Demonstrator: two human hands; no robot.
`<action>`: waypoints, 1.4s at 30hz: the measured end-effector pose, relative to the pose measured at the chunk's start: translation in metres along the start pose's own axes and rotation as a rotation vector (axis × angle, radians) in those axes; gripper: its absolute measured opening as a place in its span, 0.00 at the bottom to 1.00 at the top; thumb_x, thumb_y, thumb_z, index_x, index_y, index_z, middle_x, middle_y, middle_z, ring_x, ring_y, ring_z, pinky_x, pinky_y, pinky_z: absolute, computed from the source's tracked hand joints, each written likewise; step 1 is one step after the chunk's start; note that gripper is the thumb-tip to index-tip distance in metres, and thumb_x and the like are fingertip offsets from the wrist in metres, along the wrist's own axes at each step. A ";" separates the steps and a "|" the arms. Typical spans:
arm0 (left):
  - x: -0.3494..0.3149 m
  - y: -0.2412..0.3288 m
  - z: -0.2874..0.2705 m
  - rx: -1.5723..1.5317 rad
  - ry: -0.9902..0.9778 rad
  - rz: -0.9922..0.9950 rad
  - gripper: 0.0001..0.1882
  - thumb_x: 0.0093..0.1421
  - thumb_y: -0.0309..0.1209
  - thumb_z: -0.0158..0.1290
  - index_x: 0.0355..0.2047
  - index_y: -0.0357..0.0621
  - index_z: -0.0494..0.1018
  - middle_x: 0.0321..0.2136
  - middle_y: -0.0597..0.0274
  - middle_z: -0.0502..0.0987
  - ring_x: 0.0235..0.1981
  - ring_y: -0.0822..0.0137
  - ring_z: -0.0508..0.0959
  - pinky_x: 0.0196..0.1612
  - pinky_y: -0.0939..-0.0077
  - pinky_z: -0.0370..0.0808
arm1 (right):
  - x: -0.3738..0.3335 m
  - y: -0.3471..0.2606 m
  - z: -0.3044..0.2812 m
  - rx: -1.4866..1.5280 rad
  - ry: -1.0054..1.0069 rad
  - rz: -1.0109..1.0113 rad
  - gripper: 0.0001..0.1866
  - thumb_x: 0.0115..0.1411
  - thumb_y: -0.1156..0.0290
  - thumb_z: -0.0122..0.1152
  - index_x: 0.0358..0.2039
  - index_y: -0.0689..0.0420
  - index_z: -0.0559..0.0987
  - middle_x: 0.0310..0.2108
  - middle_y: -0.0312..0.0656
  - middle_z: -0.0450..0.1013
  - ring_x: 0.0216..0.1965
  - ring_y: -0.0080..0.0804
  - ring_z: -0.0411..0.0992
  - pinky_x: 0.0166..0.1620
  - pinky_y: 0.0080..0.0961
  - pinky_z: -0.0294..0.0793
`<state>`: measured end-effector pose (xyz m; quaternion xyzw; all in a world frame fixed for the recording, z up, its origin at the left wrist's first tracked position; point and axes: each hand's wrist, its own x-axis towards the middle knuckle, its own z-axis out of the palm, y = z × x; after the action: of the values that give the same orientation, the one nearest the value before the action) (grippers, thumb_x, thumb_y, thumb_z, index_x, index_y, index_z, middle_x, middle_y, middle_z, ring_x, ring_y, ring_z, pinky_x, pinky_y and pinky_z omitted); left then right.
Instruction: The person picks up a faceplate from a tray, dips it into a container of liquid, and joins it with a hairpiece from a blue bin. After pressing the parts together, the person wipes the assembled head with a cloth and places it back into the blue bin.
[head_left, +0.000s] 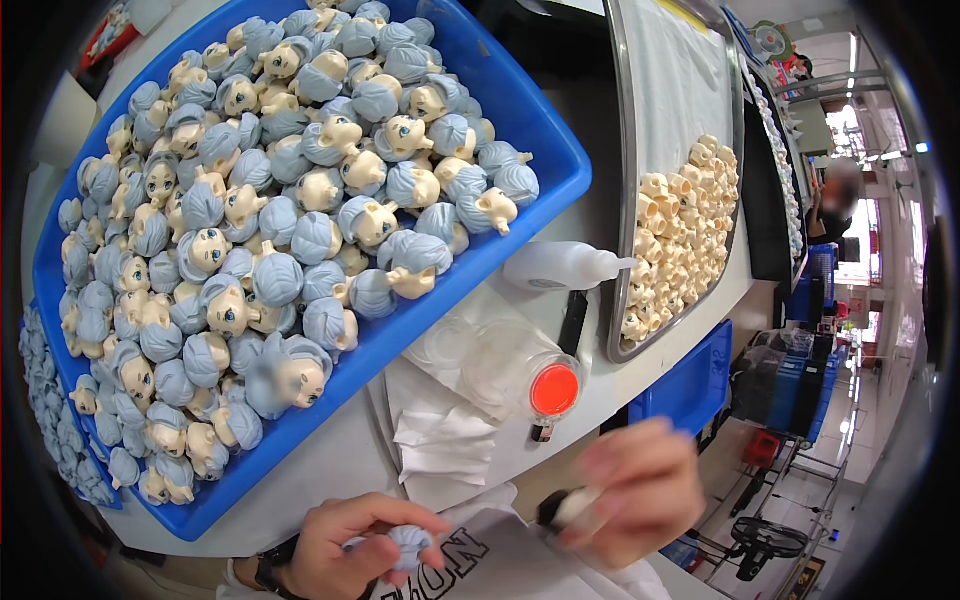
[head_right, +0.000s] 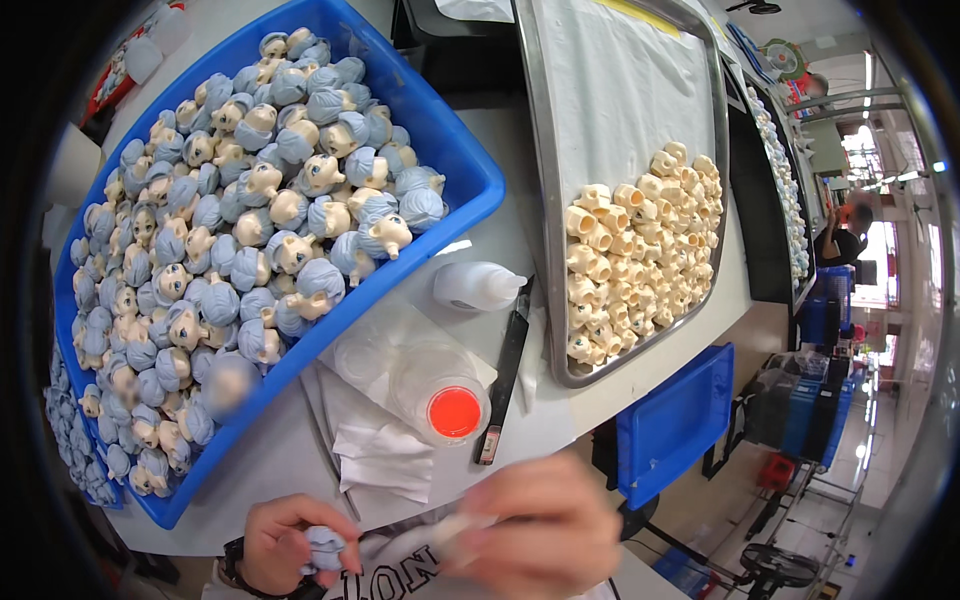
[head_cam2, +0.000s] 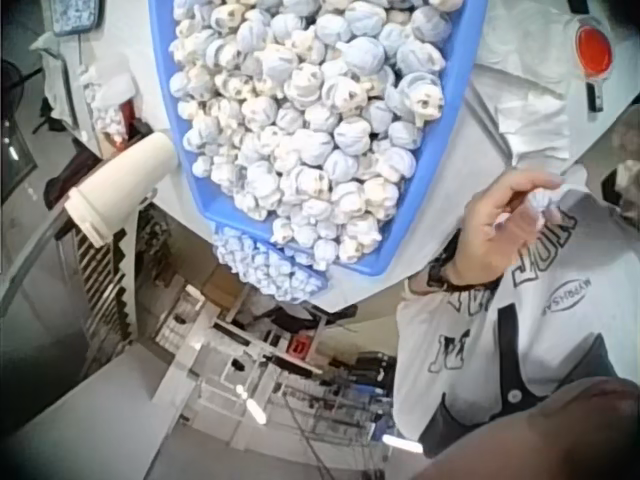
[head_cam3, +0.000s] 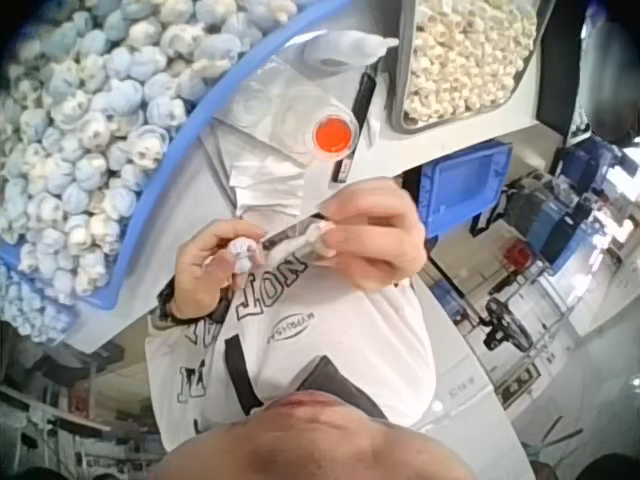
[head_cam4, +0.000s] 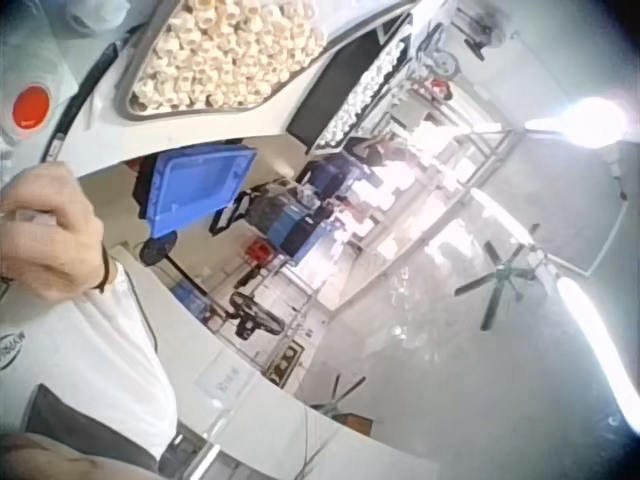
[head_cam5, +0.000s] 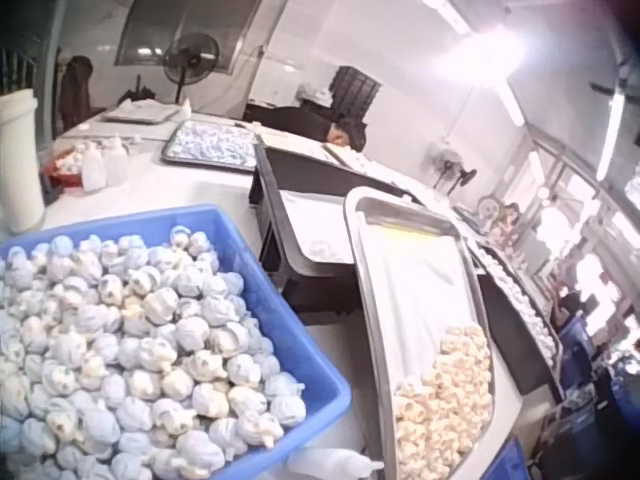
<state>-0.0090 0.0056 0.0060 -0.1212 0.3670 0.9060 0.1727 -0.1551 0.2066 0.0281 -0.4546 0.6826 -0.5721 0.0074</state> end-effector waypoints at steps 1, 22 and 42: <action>-0.001 -0.003 -0.005 -0.151 -0.056 -0.004 0.26 0.61 0.46 0.47 0.45 0.31 0.65 0.36 0.53 0.73 0.21 0.78 0.71 0.23 0.87 0.68 | 0.014 -0.002 -0.004 -0.132 0.080 0.025 0.15 0.40 0.79 0.64 0.32 0.59 0.76 0.30 0.43 0.72 0.31 0.34 0.70 0.32 0.24 0.70; 0.006 -0.013 -0.002 -0.240 0.176 0.175 0.26 0.57 0.41 0.51 0.45 0.31 0.60 0.28 0.41 0.72 0.16 0.70 0.70 0.18 0.81 0.67 | 0.043 -0.005 0.000 -0.584 -0.080 0.309 0.19 0.32 0.79 0.69 0.29 0.53 0.79 0.27 0.36 0.72 0.29 0.33 0.66 0.35 0.28 0.63; 0.003 -0.012 -0.014 -0.060 0.074 0.162 0.19 0.55 0.26 0.55 0.46 0.32 0.69 0.46 0.54 0.70 0.48 0.68 0.69 0.51 0.75 0.63 | -0.005 -0.006 0.045 0.022 -0.086 0.085 0.23 0.34 0.66 0.76 0.31 0.53 0.73 0.28 0.36 0.74 0.29 0.29 0.69 0.42 0.29 0.61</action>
<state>-0.0058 0.0042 -0.0123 -0.1298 0.3547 0.9224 0.0814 -0.1244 0.1751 0.0145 -0.4493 0.6939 -0.5588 0.0662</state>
